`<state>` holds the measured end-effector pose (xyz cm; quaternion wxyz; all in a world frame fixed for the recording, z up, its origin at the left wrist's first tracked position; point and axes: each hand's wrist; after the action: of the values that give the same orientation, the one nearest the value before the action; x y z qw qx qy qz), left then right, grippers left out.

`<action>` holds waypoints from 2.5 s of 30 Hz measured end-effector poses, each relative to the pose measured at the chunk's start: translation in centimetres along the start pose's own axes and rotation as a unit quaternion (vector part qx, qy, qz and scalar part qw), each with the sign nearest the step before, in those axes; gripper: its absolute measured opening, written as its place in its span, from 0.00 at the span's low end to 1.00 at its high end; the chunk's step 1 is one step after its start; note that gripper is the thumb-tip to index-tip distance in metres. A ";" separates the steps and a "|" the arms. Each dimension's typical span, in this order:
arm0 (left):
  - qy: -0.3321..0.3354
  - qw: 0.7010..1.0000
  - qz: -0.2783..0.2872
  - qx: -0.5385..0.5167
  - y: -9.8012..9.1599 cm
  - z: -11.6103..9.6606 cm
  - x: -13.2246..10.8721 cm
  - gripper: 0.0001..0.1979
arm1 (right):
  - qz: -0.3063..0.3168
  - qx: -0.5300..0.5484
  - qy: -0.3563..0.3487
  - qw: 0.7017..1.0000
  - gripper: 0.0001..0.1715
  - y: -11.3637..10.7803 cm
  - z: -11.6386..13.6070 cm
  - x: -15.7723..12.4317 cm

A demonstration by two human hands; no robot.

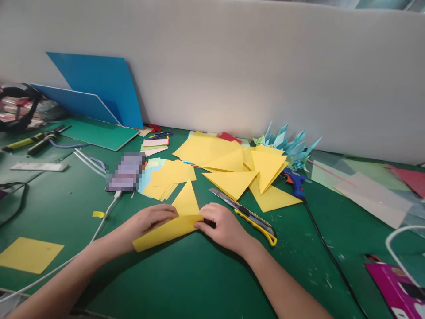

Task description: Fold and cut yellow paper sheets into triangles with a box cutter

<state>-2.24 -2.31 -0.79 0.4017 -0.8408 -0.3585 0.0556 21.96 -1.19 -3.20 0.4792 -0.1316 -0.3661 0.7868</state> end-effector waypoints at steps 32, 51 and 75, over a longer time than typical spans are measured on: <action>-0.011 0.991 -0.014 0.136 0.1 -0.1 0.3 0.17 | -0.066 0.071 0.144 0.985 0.10 1.3 0.0 0.1; 0.027 0.992 -0.023 0.119 0.8 0.4 -0.1 0.14 | -0.065 -0.032 -0.002 0.997 0.08 0.3 -0.2 -0.3; 0.025 0.993 0.017 0.114 0.7 0.9 -0.2 0.15 | -0.035 -0.048 -0.068 0.996 0.09 -0.7 -0.7 -0.4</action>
<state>-2.40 -2.14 -1.95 0.5027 -0.7966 -0.3257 0.0815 23.01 -1.07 -3.24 0.4733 -0.0874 -0.4394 0.7584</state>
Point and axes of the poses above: each hand's wrist, its own x-axis towards the middle knuckle, its own y-axis out of the palm, z = x × y, and after that the axes turned 13 degrees about y, right-handed
